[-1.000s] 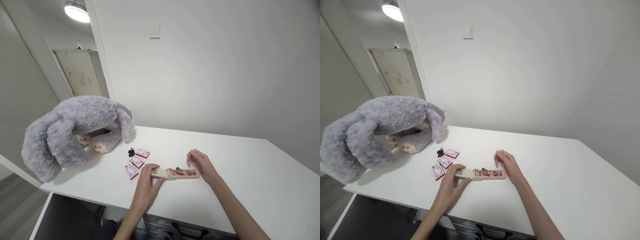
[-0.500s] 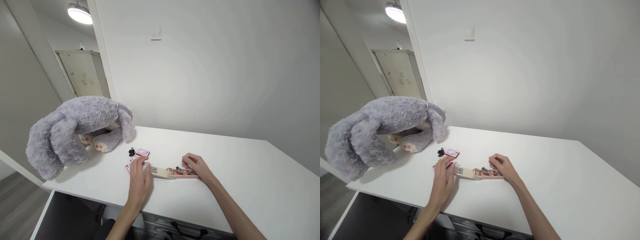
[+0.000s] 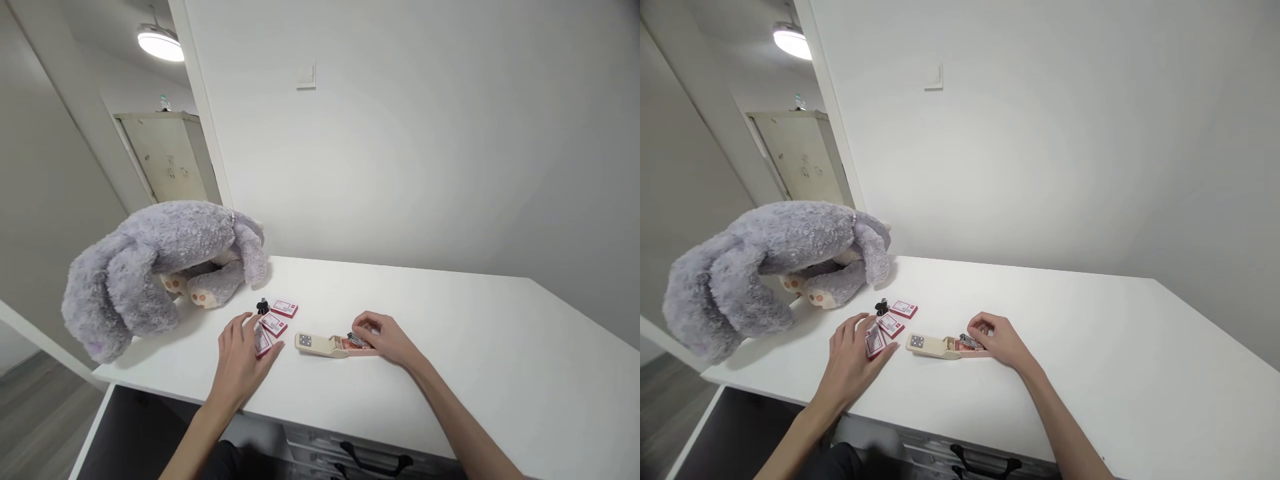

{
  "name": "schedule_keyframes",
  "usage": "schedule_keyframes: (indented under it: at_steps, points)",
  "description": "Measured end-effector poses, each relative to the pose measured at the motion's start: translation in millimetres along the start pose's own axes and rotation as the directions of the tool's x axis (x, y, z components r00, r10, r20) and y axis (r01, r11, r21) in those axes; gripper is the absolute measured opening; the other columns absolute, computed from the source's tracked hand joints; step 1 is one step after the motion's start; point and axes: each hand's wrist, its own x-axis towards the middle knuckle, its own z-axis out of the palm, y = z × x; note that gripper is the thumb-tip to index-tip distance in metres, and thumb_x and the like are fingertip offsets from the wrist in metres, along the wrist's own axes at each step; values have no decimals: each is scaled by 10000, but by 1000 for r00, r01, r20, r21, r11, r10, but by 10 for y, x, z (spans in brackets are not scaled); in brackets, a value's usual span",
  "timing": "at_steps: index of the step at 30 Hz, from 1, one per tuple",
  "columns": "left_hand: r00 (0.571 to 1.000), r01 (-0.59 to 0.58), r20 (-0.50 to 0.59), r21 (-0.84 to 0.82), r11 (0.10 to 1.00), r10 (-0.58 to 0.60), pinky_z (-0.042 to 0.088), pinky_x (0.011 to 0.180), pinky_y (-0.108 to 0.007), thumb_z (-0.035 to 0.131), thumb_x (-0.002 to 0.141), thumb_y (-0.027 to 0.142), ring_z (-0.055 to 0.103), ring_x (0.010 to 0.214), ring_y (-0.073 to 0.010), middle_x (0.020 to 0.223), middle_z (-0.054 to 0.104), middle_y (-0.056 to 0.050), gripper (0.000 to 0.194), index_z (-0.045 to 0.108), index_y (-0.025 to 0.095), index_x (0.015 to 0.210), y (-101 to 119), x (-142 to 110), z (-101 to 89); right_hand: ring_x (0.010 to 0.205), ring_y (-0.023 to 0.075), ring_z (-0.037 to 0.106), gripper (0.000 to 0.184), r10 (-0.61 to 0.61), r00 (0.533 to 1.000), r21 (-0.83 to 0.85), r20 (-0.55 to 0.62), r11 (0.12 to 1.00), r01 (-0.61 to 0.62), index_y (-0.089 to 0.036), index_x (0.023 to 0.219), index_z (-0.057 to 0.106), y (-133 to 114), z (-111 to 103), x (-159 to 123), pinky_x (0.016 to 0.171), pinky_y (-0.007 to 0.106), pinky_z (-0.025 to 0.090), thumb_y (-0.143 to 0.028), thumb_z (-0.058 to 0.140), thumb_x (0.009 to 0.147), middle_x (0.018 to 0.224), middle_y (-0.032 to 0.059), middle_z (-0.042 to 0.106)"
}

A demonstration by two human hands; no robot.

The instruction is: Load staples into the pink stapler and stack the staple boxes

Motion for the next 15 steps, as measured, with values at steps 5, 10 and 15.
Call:
schedule_keyframes:
  at_steps: [5, 10, 15]
  points:
    - [991, 25, 133, -59, 998, -17, 470, 1039, -538, 562, 955, 576, 570, 1267, -377, 1350, 648, -176, 611, 515, 148, 1390, -181, -112, -72, 665, 159, 568, 213, 46, 999, 121, -12, 992, -44, -226, 906, 712, 46, 33, 11, 652, 295, 476, -436, 676, 893, 807, -2, 660]
    - [992, 68, 112, -106, 992, -56, 524, 963, -495, 559, 947, 601, 644, 1165, -357, 1283, 676, -178, 637, 517, 141, 1385, -156, -179, -117, 713, 180, 572, 238, 71, 989, 161, -126, 986, -50, -234, 927, 710, 129, 108, 49, 624, 297, 527, -460, 664, 869, 835, 15, 658]
    - [991, 107, 89, -124, 987, -96, 540, 931, -491, 606, 902, 640, 665, 1112, -359, 1217, 689, -167, 656, 550, 151, 1335, -48, -213, -137, 783, 206, 622, 216, -11, 940, -27, -340, 1000, 2, -237, 904, 736, 203, 155, 74, 758, 349, 534, -343, 552, 863, 971, 51, 751]
